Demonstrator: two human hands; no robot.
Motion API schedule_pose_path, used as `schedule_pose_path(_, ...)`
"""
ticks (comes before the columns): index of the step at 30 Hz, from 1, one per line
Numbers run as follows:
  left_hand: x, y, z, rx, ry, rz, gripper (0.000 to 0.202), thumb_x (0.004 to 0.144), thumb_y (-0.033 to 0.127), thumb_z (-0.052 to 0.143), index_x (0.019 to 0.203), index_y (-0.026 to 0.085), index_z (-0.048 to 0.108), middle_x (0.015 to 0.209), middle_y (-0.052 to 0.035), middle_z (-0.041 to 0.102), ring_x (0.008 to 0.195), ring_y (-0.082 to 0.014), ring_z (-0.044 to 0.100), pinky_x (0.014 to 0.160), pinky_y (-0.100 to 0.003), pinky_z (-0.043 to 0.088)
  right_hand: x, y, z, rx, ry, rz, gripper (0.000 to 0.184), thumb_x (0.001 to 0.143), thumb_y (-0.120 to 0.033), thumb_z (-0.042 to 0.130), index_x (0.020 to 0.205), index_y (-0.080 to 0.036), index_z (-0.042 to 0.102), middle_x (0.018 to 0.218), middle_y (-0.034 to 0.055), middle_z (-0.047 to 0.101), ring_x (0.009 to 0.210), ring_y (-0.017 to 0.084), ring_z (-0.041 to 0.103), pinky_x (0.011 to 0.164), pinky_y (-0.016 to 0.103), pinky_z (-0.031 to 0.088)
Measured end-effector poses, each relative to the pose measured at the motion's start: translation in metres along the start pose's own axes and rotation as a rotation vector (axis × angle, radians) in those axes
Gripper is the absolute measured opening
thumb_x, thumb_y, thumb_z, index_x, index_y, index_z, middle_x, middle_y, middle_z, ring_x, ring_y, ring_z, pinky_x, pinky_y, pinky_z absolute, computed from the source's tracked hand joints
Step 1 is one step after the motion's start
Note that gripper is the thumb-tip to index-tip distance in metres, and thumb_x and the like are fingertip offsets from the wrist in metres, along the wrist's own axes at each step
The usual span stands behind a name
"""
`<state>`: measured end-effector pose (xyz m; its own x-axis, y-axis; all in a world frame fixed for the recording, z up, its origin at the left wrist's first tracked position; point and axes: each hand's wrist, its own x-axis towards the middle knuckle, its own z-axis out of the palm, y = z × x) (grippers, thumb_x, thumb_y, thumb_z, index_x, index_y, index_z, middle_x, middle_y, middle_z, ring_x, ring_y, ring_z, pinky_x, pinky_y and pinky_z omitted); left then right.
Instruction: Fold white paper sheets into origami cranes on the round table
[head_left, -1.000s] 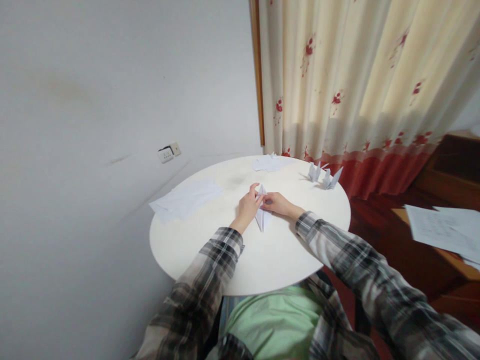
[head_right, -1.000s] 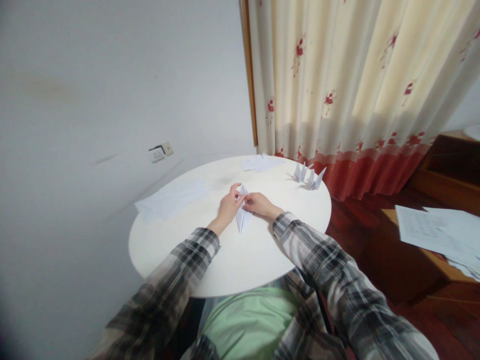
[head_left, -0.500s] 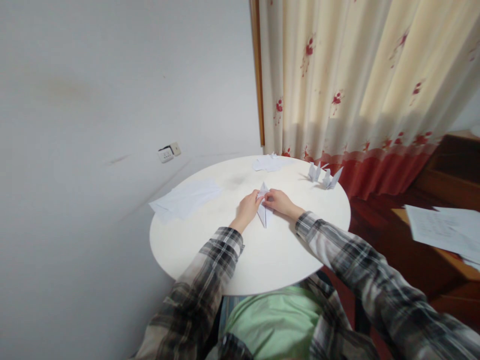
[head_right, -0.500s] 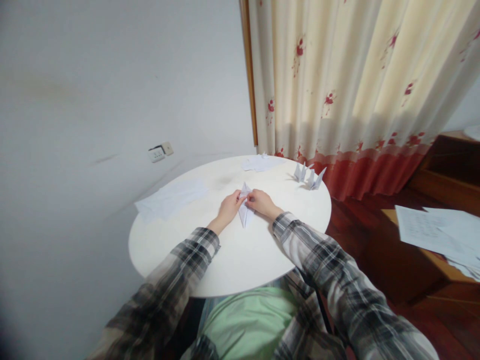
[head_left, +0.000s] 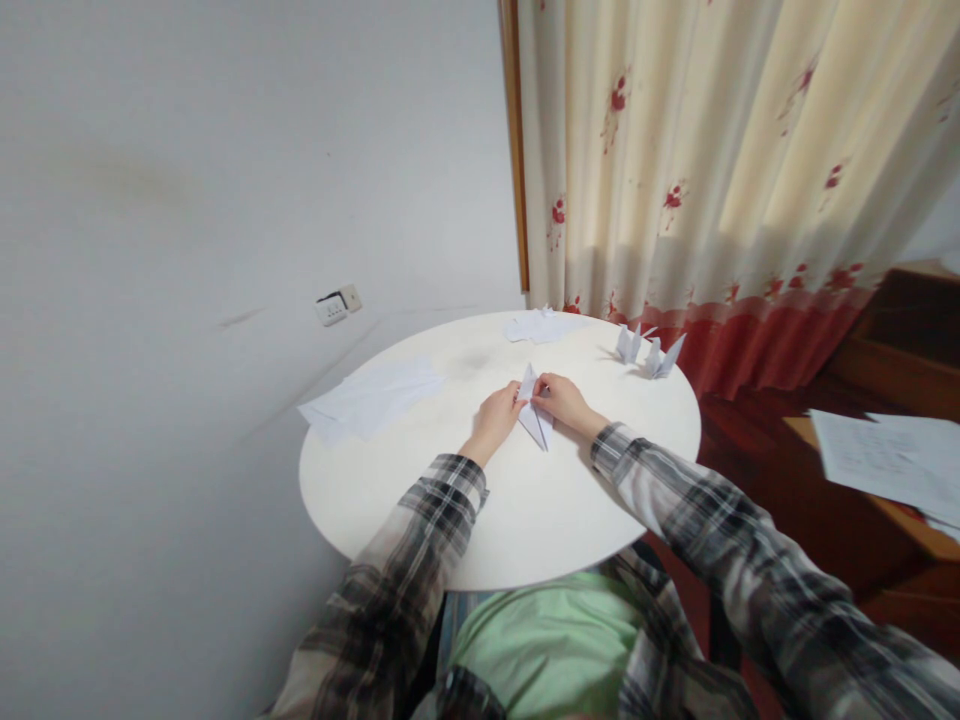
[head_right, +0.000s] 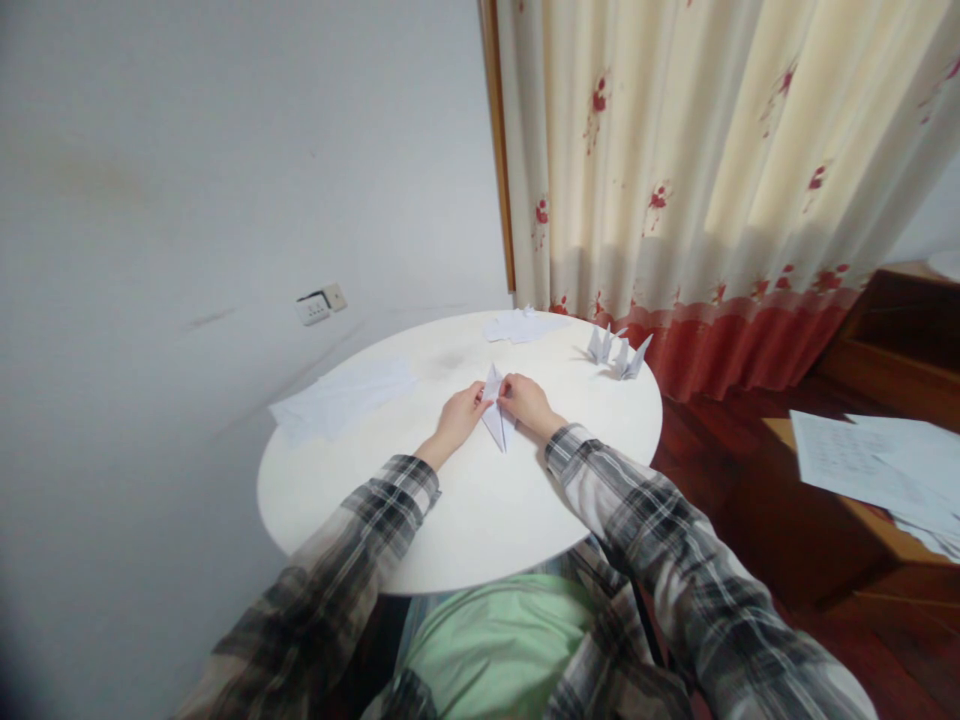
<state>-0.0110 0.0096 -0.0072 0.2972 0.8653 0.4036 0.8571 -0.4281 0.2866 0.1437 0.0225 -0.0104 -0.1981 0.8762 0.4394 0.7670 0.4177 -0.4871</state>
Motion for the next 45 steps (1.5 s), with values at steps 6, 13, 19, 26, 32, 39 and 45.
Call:
schedule_pose_path(6,0.0007,-0.001,0.001,0.001,-0.008,-0.007,0.015,0.08,0.023,0.055,0.095,0.021,0.053,0.087,-0.0044,0.065,0.081,-0.0173,0.06,0.065,-0.024,0.04,-0.0004,-0.0011,0.0018,-0.026,0.016,0.096,0.023,0.07,-0.022,0.061,0.088,-0.016,0.048,0.075,0.0026,0.059,0.063,0.012,0.05,0.056,0.022,0.03)
schedule_pose_path(13,0.0012,-0.0003,0.0001,0.001,-0.031,-0.018,0.018,0.079,0.019,0.054,0.096,0.022,0.054,0.091,-0.0042,0.065,0.084,-0.017,0.059,0.069,-0.025,0.04,0.0009,0.0017,0.004,0.025,0.024,0.104,0.038,0.07,-0.019,0.06,0.103,-0.016,0.04,0.076,0.002,0.06,0.064,0.012,0.052,0.056,0.021,0.032)
schedule_pose_path(19,0.0009,-0.0012,0.0012,0.057,-0.022,-0.01,0.015,0.081,0.016,0.049,0.094,0.019,0.055,0.092,-0.0063,0.064,0.087,-0.0184,0.058,0.071,-0.026,0.04,-0.0005,0.0009,0.0027,0.006,-0.03,0.055,0.039,0.069,-0.017,0.062,0.104,-0.017,0.045,0.076,0.0023,0.061,0.066,0.012,0.052,0.058,0.021,0.032)
schedule_pose_path(26,0.0012,-0.0039,0.0038,0.071,-0.001,0.039,0.014,0.082,0.018,0.048,0.095,0.019,0.054,0.093,-0.0071,0.064,0.087,-0.0192,0.059,0.07,-0.026,0.04,-0.0003,0.0015,0.0027,-0.019,-0.044,0.021,0.039,0.069,-0.017,0.062,0.105,-0.016,0.048,0.08,0.0042,0.062,0.068,0.013,0.053,0.059,0.022,0.032)
schedule_pose_path(32,0.0006,-0.001,0.0014,0.085,-0.005,0.015,0.016,0.084,0.024,0.048,0.096,0.018,0.055,0.094,-0.0078,0.064,0.087,-0.019,0.059,0.07,-0.026,0.04,0.0005,0.0013,0.0034,-0.023,-0.058,0.015,0.039,0.069,-0.018,0.062,0.106,-0.015,0.049,0.083,0.0061,0.063,0.07,0.014,0.054,0.059,0.022,0.032)
schedule_pose_path(39,0.0001,0.0023,-0.0024,0.119,-0.015,-0.026,0.023,0.087,0.034,0.044,0.096,0.018,0.057,0.093,-0.0072,0.065,0.086,-0.018,0.06,0.068,-0.024,0.039,-0.0011,-0.0033,0.002,-0.046,-0.105,-0.039,0.036,0.07,-0.02,0.061,0.103,-0.013,0.05,0.085,0.0063,0.062,0.071,0.014,0.053,0.06,0.022,0.032)
schedule_pose_path(45,0.0007,-0.0005,-0.0005,0.12,0.009,-0.021,0.031,0.089,0.04,0.037,0.092,0.018,0.058,0.088,-0.0072,0.066,0.082,-0.018,0.06,0.066,-0.025,0.038,-0.0021,-0.0066,0.0004,-0.031,-0.124,-0.088,0.03,0.071,-0.02,0.058,0.099,-0.013,0.051,0.082,0.0051,0.061,0.068,0.013,0.05,0.06,0.021,0.032)
